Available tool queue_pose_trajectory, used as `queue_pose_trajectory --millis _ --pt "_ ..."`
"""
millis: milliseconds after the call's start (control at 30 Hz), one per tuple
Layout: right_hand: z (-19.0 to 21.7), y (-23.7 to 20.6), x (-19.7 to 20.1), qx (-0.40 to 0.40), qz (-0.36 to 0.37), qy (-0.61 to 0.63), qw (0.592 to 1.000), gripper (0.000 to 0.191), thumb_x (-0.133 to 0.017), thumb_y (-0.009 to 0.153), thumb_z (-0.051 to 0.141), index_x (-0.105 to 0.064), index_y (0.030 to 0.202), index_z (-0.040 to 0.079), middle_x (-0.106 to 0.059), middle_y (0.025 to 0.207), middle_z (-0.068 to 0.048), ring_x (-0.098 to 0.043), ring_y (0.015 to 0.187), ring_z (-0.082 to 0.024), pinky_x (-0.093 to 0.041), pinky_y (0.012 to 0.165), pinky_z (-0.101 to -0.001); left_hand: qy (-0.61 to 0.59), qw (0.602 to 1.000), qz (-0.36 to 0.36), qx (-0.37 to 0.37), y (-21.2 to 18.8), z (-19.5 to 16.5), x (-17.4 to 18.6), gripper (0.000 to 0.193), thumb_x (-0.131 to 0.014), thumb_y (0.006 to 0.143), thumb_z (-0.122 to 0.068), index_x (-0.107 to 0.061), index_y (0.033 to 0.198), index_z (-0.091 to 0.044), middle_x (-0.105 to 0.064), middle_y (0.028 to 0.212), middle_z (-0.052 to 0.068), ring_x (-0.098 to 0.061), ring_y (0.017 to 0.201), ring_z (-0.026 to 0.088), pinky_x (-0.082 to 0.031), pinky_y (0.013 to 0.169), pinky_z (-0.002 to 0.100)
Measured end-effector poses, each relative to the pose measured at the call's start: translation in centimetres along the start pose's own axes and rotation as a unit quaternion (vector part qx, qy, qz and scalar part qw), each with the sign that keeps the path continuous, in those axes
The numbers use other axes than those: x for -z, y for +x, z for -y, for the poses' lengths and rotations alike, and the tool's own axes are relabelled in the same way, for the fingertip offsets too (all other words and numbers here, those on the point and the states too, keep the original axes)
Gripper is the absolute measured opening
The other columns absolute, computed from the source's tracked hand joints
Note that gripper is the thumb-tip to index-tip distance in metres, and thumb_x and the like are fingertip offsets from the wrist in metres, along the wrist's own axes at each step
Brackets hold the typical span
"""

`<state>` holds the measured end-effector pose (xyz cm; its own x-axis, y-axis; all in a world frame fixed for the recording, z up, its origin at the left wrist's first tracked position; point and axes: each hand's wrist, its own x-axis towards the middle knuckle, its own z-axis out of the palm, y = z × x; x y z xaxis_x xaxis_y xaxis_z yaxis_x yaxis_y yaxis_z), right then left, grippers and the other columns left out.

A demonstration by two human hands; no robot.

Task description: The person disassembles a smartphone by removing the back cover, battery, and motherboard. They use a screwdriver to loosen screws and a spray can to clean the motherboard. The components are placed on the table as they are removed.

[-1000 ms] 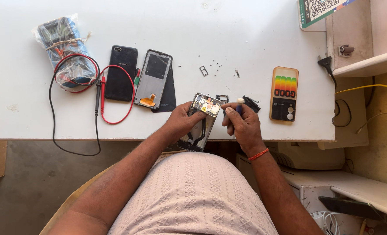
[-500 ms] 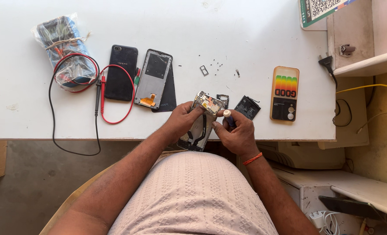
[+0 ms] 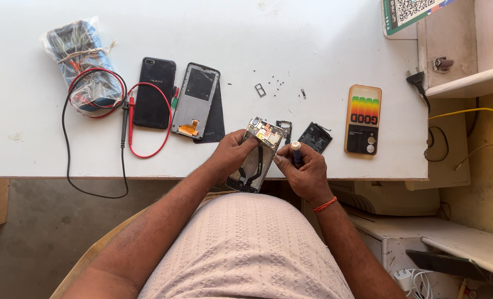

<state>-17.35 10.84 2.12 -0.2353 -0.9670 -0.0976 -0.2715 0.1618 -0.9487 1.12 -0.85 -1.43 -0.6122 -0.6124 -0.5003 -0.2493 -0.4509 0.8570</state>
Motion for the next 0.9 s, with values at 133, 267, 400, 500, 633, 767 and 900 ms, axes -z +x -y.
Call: queue_pose_trajectory --millis 133,267,400,500,633,767,900 --pt "-0.4 0.1 0.1 0.028 -0.008 0.031 0.999 0.01 -0.073 0.1 0.016 -0.068 0.097 0.008 -0.058 0.074 0.008 -0.047 0.064 0.0 -0.042 0.055 -0.0171 0.006 1.0 -0.002 -0.003 0.0 0.1 0.0 0.041 -0.052 0.103 -0.042 -0.066 0.116 -0.006 -0.074 0.094 0.015 -0.073 0.085 0.018 -0.063 0.068 0.035" --pt "-0.4 0.4 0.3 -0.024 -0.023 0.111 0.993 0.014 -0.071 0.101 0.02 -0.067 0.098 0.007 -0.055 0.071 0.008 -0.042 0.059 0.0 -0.037 0.049 -0.0181 -0.005 1.0 -0.001 0.0 0.1 0.1 -0.1 0.039 -0.052 0.103 -0.04 -0.065 0.116 -0.006 -0.074 0.095 0.013 -0.073 0.086 0.017 -0.064 0.069 0.035" --pt "0.1 0.6 0.5 -0.114 -0.021 0.202 0.972 0.023 -0.064 0.101 0.026 -0.073 0.103 0.005 -0.048 0.061 0.007 -0.034 0.048 0.0 -0.028 0.04 -0.018 0.0 1.0 -0.006 -0.007 -0.1 0.0 -0.1 0.038 -0.052 0.103 -0.04 -0.065 0.118 -0.007 -0.074 0.096 0.012 -0.073 0.088 0.015 -0.063 0.07 0.034" --pt "0.8 0.7 0.3 -0.134 -0.01 0.165 0.977 0.026 -0.065 0.102 0.025 -0.074 0.104 0.001 -0.049 0.061 0.008 -0.036 0.049 0.0 -0.029 0.041 -0.0177 -0.003 1.0 0.0 -0.02 -0.2 -0.1 0.0 0.039 -0.051 0.104 -0.04 -0.066 0.117 -0.006 -0.074 0.094 0.012 -0.072 0.084 0.016 -0.062 0.068 0.035" --pt "1.8 0.8 -0.5 -0.197 -0.024 0.201 0.959 0.029 -0.067 0.1 0.028 -0.074 0.097 0.0 -0.046 0.055 0.008 -0.033 0.041 0.0 -0.026 0.033 -0.019 0.009 0.999 -0.006 -0.037 -0.3 0.1 -0.2 0.037 -0.055 0.103 -0.039 -0.066 0.116 -0.006 -0.074 0.095 0.009 -0.071 0.085 0.013 -0.061 0.07 0.031" --pt "2.6 1.3 -0.9 -0.274 -0.044 0.223 0.935 0.027 -0.073 0.094 0.028 -0.069 0.09 0.002 -0.049 0.053 0.006 -0.035 0.036 -0.002 -0.027 0.029 -0.0205 0.017 0.996 -0.009 -0.083 -0.3 0.5 -0.3 0.032 -0.061 0.102 -0.035 -0.065 0.115 -0.006 -0.074 0.095 0.007 -0.07 0.087 0.01 -0.059 0.071 0.028" --pt "2.7 1.7 -0.4 -0.304 -0.038 0.323 0.895 0.017 -0.075 0.09 0.019 -0.063 0.087 0.008 -0.054 0.057 0.005 -0.039 0.036 -0.003 -0.029 0.03 -0.0203 0.024 0.995 -0.006 -0.095 -0.3 0.5 -0.3 0.029 -0.062 0.101 -0.031 -0.064 0.115 -0.006 -0.073 0.092 0.006 -0.068 0.083 0.008 -0.057 0.068 0.027"
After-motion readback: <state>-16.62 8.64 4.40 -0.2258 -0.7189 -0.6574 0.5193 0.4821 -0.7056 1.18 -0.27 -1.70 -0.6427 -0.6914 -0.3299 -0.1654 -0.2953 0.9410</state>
